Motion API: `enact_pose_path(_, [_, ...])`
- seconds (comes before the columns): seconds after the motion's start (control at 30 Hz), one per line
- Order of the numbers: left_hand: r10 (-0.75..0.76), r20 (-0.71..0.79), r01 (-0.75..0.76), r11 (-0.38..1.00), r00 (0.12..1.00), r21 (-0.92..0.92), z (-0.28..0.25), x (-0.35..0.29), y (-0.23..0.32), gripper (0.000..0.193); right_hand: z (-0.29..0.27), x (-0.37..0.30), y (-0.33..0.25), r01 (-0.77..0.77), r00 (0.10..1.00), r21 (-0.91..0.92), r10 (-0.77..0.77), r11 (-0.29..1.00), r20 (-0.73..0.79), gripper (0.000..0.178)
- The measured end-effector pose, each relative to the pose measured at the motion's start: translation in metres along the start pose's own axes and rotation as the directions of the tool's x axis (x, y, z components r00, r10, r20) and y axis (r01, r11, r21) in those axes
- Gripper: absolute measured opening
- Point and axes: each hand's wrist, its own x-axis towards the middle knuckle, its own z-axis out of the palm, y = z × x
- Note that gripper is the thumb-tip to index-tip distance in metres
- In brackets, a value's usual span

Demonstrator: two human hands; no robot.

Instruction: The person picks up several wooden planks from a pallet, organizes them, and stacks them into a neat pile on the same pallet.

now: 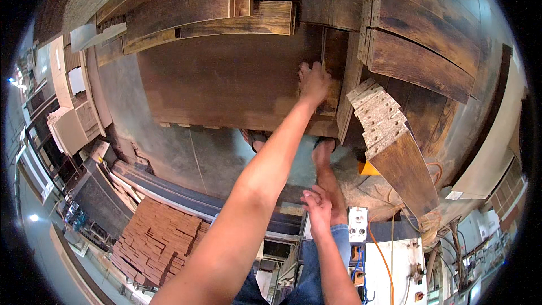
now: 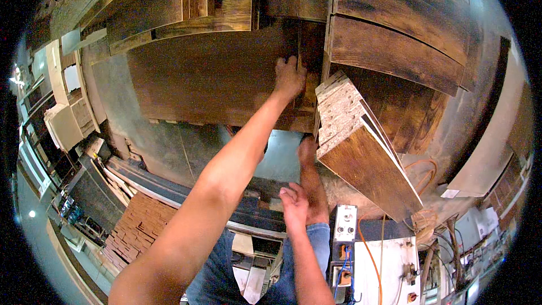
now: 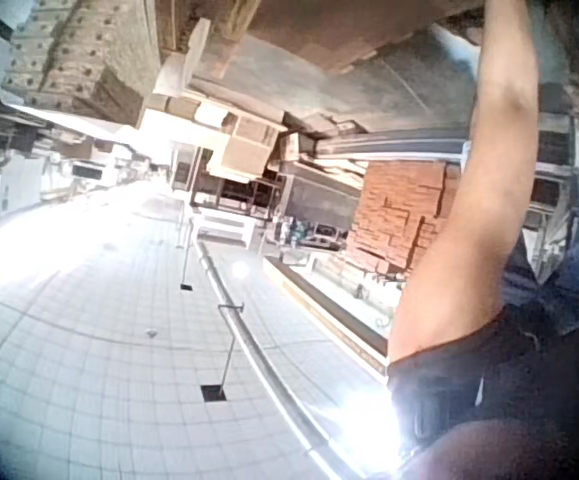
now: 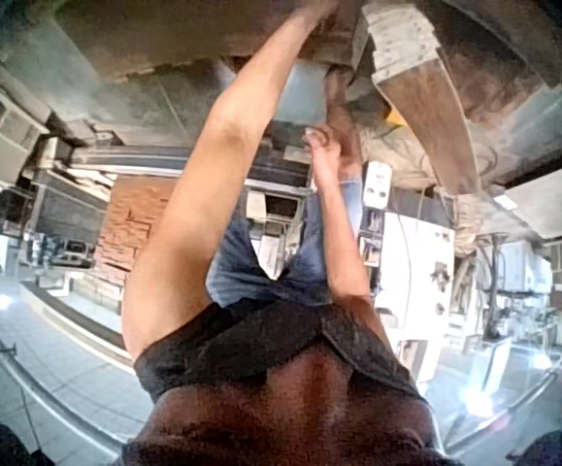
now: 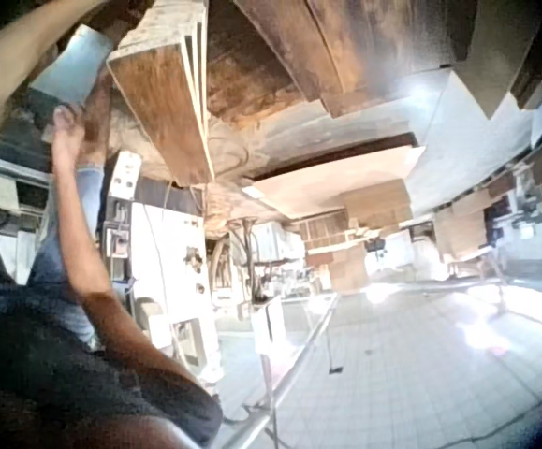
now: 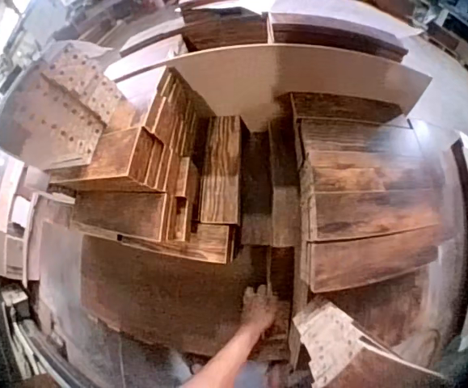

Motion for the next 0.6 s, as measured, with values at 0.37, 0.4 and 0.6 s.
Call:
enact_pose_path(0.37, [-0.076, 0.097, 0.108, 0.913, 0.992, -0.394, -0.052, -0.003, -0.005, 0.054, 0.068, 0.025, -0.081, 0.21, 0.973, 0.076, -0.201, 0.975, -0.115, 0.034])
enact_pose_path(0.4, [-0.15, 0.112, 0.184, 0.878, 0.982, -0.443, -0.068, -0.013, -0.008, 0.052, 0.079, 0.037, -0.099, 0.261, 0.962, 0.125, -0.248, 0.957, -0.115, 0.033])
enact_pose_path(0.6, [-0.353, 0.213, 0.396, 0.61, 0.911, -0.686, -0.107, -0.108, -0.041, 0.038, 0.153, 0.093, -0.263, 0.335, 0.926, 0.542, -0.375, 0.771, -0.038, 0.062])
